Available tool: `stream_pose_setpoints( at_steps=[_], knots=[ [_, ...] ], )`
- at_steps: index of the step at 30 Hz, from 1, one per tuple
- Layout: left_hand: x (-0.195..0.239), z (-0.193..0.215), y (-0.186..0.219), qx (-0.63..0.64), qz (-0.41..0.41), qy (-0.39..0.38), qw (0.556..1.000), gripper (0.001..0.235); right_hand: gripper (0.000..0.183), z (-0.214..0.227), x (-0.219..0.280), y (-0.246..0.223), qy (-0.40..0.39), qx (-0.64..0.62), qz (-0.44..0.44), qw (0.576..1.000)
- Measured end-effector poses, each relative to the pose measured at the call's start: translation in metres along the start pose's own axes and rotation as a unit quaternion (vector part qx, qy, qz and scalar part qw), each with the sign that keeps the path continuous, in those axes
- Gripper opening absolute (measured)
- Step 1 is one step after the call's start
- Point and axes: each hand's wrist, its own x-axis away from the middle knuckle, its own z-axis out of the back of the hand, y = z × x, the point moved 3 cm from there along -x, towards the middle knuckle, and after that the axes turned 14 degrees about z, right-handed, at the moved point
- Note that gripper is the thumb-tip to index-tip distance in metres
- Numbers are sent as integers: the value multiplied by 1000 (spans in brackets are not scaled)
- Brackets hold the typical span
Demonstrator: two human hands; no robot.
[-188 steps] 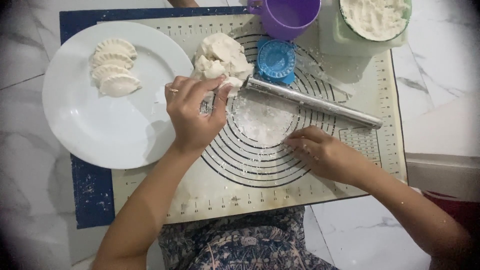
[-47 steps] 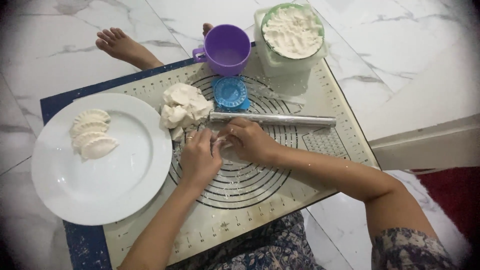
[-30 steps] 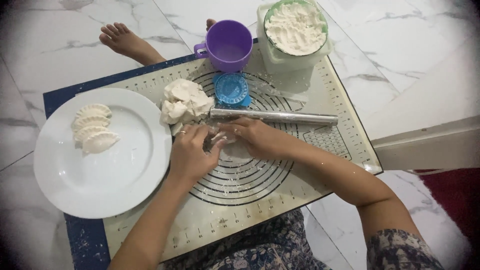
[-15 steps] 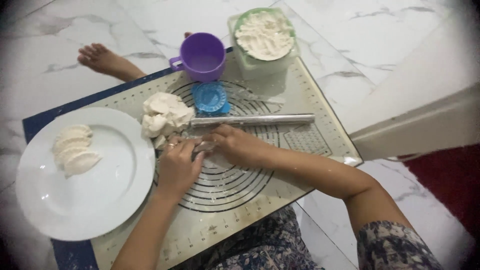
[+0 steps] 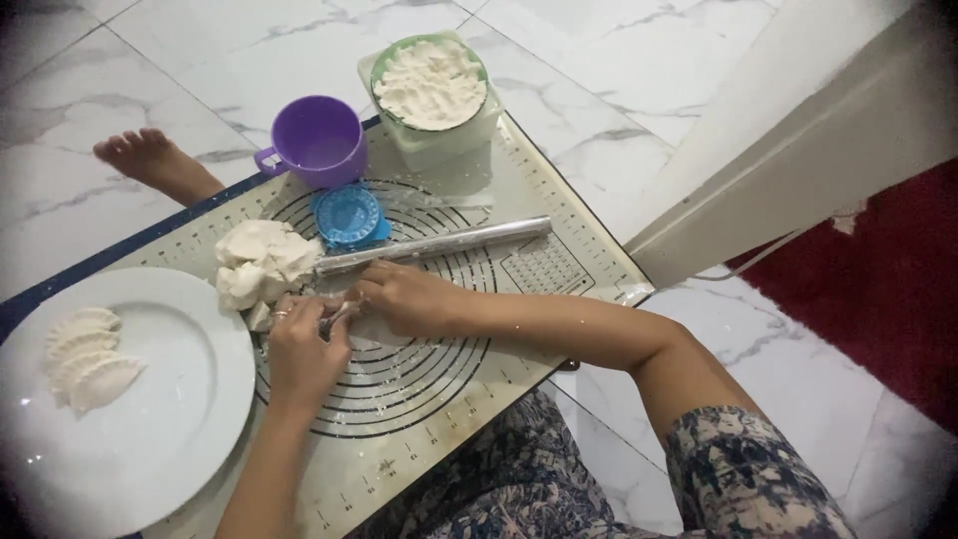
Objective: Shaping dough into dumplings using a manual rolling pin and a plastic mold.
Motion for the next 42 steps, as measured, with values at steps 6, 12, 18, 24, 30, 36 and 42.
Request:
stream_pose_setpoints(
  at_steps=[6,12,18,24,30,36,42],
  knots=[
    [1,4,7,10,6,-14,1000,9,16,12,-3,-9,-11,8,-2,1000],
    [-3,-4,-3,6,8,-22,1000,13,19,3,-3,-4,-24,22,-6,999],
    [-4,-3,-1,-3,13,-19,1000,9,19,10,-8,-8,-47,26,-5,999],
    [-5,-5,-7,5,21,-13,1000,11,20,-2,-7,2,-51,57,16,997],
    [-5,-2,-4,-26,6,16,1000,10,19,17,-12,-4,-30,19,21,999],
    [-4,13,3,-15,-27,7,999,13,23,8,1,13,-19,-86,-29,996],
    [-3,11,-1,61,-52,25,996,14,46,-18,9,24,-5,-34,18,999]
  ],
)
